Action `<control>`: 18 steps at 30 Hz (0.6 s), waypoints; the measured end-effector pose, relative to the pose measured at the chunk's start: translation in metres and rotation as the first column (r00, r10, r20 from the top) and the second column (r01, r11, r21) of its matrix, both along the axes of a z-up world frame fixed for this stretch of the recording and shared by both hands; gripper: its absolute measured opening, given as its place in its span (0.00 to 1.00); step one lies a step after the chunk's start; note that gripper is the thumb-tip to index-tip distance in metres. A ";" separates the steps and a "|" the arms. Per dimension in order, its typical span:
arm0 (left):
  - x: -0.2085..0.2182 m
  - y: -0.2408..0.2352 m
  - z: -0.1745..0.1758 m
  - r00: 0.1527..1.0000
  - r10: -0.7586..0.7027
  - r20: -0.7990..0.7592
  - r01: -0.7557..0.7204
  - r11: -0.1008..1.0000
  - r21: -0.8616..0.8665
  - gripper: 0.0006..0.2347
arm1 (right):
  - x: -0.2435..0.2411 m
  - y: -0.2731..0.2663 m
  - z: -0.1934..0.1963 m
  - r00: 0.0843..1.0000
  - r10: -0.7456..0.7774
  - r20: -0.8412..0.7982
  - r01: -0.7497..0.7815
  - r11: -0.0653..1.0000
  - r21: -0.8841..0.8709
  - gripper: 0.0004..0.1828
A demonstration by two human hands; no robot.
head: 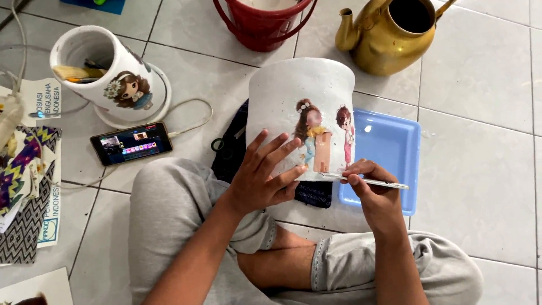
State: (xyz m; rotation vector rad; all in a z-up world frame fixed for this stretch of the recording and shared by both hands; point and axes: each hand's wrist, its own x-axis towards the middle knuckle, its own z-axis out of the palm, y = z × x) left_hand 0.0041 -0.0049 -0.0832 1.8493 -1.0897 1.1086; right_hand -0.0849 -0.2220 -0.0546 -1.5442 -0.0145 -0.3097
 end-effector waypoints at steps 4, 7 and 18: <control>0.001 0.000 -0.001 1.000 -0.004 0.000 0.004 1.000 0.000 0.12 | 0.000 -0.005 -0.006 1.000 0.006 -0.014 -0.006 0.999 0.048 0.08; 0.001 0.000 0.000 1.000 -0.009 0.003 0.009 1.000 0.010 0.13 | 0.000 -0.005 -0.008 1.000 0.012 -0.010 -0.011 0.998 0.057 0.09; 0.001 0.001 0.001 1.000 -0.017 0.005 0.017 1.000 0.004 0.12 | 0.002 -0.016 -0.024 0.999 0.027 0.039 -0.030 0.996 0.082 0.09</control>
